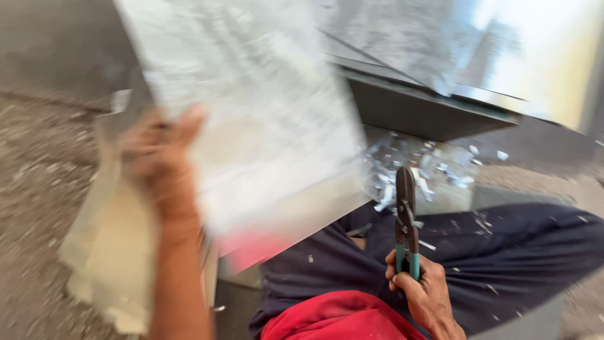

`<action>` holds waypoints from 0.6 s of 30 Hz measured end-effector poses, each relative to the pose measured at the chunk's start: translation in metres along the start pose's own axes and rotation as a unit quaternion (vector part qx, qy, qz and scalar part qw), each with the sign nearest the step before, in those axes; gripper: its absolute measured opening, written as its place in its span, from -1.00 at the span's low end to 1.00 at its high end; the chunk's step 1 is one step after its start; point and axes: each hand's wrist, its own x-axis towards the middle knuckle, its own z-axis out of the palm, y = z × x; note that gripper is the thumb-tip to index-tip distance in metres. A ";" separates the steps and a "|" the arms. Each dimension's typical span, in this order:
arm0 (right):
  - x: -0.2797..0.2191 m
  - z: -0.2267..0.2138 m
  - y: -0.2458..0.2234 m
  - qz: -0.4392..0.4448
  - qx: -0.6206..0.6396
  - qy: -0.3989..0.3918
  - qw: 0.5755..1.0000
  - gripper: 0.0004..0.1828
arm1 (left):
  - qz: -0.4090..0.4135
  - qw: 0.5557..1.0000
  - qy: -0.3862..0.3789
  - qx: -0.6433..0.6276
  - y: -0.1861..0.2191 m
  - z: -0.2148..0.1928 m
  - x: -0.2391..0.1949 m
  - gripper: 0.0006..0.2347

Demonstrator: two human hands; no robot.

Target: The person cuts sections from metal sheets using snips while sitting on the floor. They hold the metal with one hand and operate the tool with the other to remove pieces, letting the scraps fall onto the ground.

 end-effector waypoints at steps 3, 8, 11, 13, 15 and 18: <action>0.012 0.016 -0.011 -0.004 -0.051 -0.080 0.995 -0.68 | 0.068 0.995 -0.067 0.031 0.046 -0.123 0.006 -0.95; 0.035 0.045 -0.004 0.043 -0.043 -0.148 0.987 -0.65 | 0.240 0.845 0.051 0.475 0.014 -0.184 -0.014 -0.89; 0.045 0.050 0.009 0.045 -0.014 -0.171 0.984 -0.65 | 0.248 0.804 0.105 0.531 -0.076 -0.151 -0.037 -0.82; 0.051 0.047 0.017 0.051 0.006 -0.164 0.985 -0.65 | 0.242 0.767 0.064 0.591 -0.139 -0.123 -0.049 -0.73; 0.055 0.044 0.027 0.061 0.038 -0.147 0.987 -0.63 | 0.202 0.774 0.009 0.600 -0.195 -0.104 -0.070 -0.72; 0.061 0.032 0.041 0.079 0.029 -0.110 0.990 -0.60 | 0.133 0.812 -0.057 0.565 -0.249 -0.087 -0.092 -0.82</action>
